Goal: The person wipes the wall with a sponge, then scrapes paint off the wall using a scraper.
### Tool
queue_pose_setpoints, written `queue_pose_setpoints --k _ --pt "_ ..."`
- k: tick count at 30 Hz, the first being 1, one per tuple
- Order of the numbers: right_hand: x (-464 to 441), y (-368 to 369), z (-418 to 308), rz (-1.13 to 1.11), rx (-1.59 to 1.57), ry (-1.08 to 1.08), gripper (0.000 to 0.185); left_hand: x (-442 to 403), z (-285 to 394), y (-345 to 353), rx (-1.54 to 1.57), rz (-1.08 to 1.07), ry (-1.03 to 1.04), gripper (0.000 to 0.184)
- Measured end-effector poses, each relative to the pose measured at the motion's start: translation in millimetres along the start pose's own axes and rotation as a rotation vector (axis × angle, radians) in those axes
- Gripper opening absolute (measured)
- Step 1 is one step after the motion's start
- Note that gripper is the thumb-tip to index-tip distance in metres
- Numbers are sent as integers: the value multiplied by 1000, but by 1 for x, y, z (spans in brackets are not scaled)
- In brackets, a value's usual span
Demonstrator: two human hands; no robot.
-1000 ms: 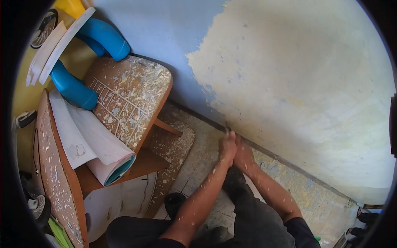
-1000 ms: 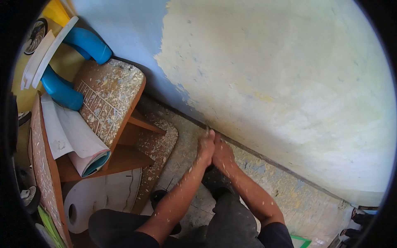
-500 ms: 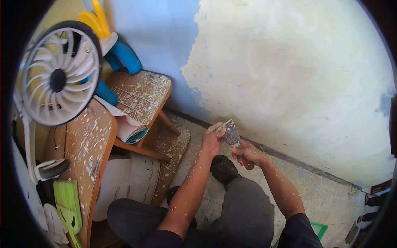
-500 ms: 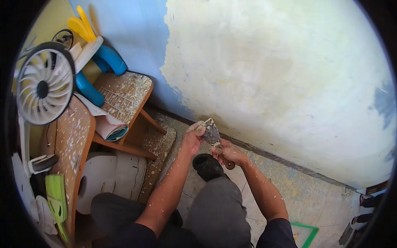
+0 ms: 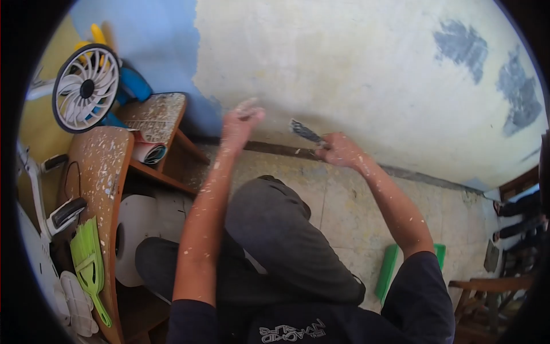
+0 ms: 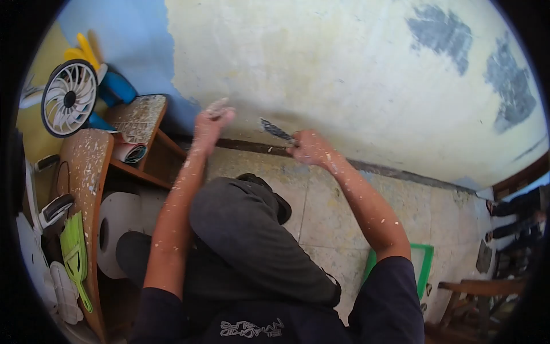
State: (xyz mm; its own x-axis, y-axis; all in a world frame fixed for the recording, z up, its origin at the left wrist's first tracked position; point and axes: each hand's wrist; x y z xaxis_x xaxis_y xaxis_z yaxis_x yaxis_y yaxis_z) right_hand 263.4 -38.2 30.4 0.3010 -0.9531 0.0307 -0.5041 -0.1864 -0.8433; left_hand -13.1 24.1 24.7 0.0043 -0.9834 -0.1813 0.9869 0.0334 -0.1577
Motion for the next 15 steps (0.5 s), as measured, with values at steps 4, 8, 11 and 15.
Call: queue_pose_setpoints --k 4,8,11,15 --pt "102 -20 95 89 79 367 34 14 1 -39 139 7 -149 39" --pt "272 36 266 56 176 996 33 25 -30 -49 324 209 -309 37" --pt "374 56 257 275 -1 1343 30 37 -60 -45 363 229 -457 34" --pt "479 99 229 699 -244 1494 32 44 -89 -41 540 259 -604 35"
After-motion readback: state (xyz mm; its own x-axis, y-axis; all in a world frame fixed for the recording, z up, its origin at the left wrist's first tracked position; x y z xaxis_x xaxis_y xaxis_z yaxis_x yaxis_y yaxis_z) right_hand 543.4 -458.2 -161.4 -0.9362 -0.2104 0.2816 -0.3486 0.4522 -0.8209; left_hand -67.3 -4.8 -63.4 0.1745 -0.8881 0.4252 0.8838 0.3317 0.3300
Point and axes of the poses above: each hand's wrist, its own x-axis away from the middle knuckle, its own y-axis out of the palm, z = x × y, and after that the axes turned 3 degrees about z, right-handed
